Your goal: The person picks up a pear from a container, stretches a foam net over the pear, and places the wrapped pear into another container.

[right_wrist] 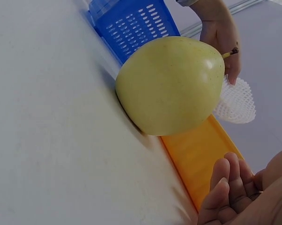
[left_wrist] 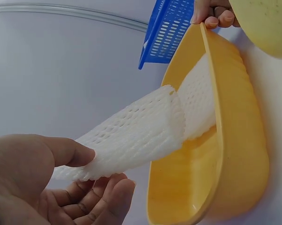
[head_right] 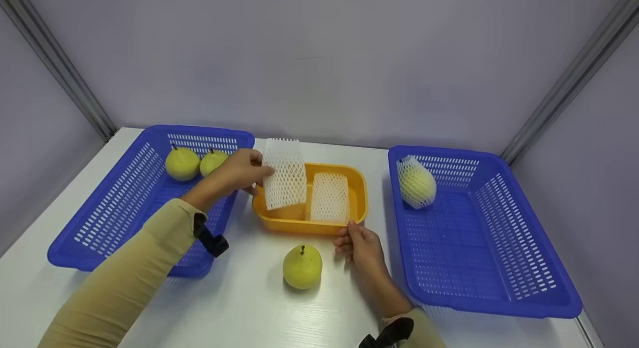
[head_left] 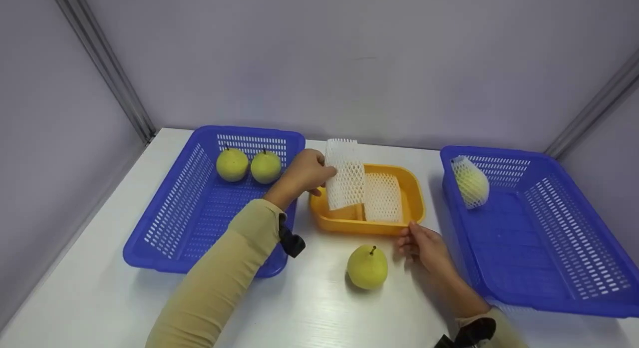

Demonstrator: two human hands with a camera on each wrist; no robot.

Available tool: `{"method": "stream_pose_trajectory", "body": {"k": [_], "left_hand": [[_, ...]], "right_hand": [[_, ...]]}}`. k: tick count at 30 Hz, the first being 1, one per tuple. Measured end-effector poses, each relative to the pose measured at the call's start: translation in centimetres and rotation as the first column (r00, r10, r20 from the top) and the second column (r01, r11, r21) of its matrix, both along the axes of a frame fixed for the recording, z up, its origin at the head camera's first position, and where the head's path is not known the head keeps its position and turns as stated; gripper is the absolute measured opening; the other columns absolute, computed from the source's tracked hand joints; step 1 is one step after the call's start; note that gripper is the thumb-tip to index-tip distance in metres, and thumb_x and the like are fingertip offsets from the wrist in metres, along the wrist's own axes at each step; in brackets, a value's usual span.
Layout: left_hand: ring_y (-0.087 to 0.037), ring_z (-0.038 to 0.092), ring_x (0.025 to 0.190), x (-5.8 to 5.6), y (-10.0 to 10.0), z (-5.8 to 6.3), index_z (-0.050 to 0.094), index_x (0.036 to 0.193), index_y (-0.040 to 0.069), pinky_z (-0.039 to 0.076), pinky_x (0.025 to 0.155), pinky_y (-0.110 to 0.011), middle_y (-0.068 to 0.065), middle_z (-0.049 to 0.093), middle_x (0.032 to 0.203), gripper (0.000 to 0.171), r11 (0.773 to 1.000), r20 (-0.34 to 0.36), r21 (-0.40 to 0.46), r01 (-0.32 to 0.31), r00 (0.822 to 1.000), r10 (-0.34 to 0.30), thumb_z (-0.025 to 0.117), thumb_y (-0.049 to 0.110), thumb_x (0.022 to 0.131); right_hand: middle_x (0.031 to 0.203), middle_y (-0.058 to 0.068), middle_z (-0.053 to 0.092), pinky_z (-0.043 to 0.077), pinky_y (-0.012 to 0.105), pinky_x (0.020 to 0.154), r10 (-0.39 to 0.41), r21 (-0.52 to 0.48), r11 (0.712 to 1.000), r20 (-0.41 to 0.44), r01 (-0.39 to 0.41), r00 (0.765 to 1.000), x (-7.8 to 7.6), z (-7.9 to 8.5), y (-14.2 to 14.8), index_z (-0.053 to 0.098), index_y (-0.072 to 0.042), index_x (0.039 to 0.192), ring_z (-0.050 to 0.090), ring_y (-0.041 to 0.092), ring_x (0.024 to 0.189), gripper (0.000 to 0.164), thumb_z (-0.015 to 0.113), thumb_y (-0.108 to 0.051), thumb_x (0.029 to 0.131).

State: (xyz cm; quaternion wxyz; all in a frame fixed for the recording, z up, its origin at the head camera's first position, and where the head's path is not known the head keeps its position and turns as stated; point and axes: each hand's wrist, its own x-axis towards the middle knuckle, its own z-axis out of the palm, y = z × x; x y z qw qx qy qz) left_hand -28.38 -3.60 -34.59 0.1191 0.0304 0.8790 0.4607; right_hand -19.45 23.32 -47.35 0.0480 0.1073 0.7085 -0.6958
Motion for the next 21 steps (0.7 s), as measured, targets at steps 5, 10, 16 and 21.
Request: {"method": "stream_pose_trajectory", "body": {"k": [5, 10, 16, 21], "left_hand": [[-0.03, 0.069, 0.088, 0.8, -0.1, 0.2, 0.047, 0.082, 0.009, 0.062, 0.067, -0.036, -0.007, 0.055, 0.083, 0.025, 1.0, -0.018, 0.011, 0.013, 1.0, -0.013, 0.064, 0.019, 0.098], [-0.031, 0.069, 0.091, 1.5, -0.2, 0.3, 0.052, 0.093, 0.006, 0.061, 0.064, -0.033, -0.008, 0.058, 0.088, 0.02, 1.0, -0.036, 0.018, 0.025, 0.999, -0.025, 0.065, 0.021, 0.099], [-0.027, 0.068, 0.085, 2.4, -0.5, 0.4, 0.055, 0.097, 0.005, 0.061, 0.062, -0.032, -0.008, 0.057, 0.09, 0.02, 0.998, -0.069, 0.055, 0.043, 0.997, -0.039, 0.065, 0.021, 0.098], [-0.018, 0.061, 0.072, 3.1, -1.0, 0.6, 0.056, 0.1, 0.004, 0.059, 0.062, -0.031, -0.009, 0.059, 0.091, 0.02, 0.992, -0.122, 0.101, 0.069, 0.991, -0.057, 0.067, 0.022, 0.099]], "right_hand": [[0.075, 0.002, 0.065, 0.046, 0.022, 0.051, -0.006, 0.004, 1.0, 0.012, 0.006, 1.0, 0.0, 0.1, -0.1, 0.064, -0.002, 0.093, 0.06, 0.011, 0.064, 0.039, 0.038, -0.024, 0.113], [0.075, 0.002, 0.065, 0.046, 0.022, 0.051, -0.011, 0.013, 1.0, 0.023, 0.01, 1.0, 0.0, 0.1, -0.1, 0.065, -0.002, 0.094, 0.06, 0.011, 0.064, 0.042, 0.037, -0.026, 0.113], [0.074, 0.002, 0.065, 0.047, 0.023, 0.05, 0.004, 0.001, 1.0, 0.022, -0.004, 1.0, 0.0, 0.2, -0.1, 0.065, -0.002, 0.091, 0.061, 0.012, 0.063, 0.046, 0.034, -0.029, 0.113], [0.075, 0.002, 0.067, 0.047, 0.024, 0.052, -0.005, 0.044, 0.999, 0.059, 0.002, 0.998, 0.4, 0.7, 0.0, 0.065, -0.005, 0.09, 0.063, 0.013, 0.066, 0.046, 0.036, -0.032, 0.112]]}}
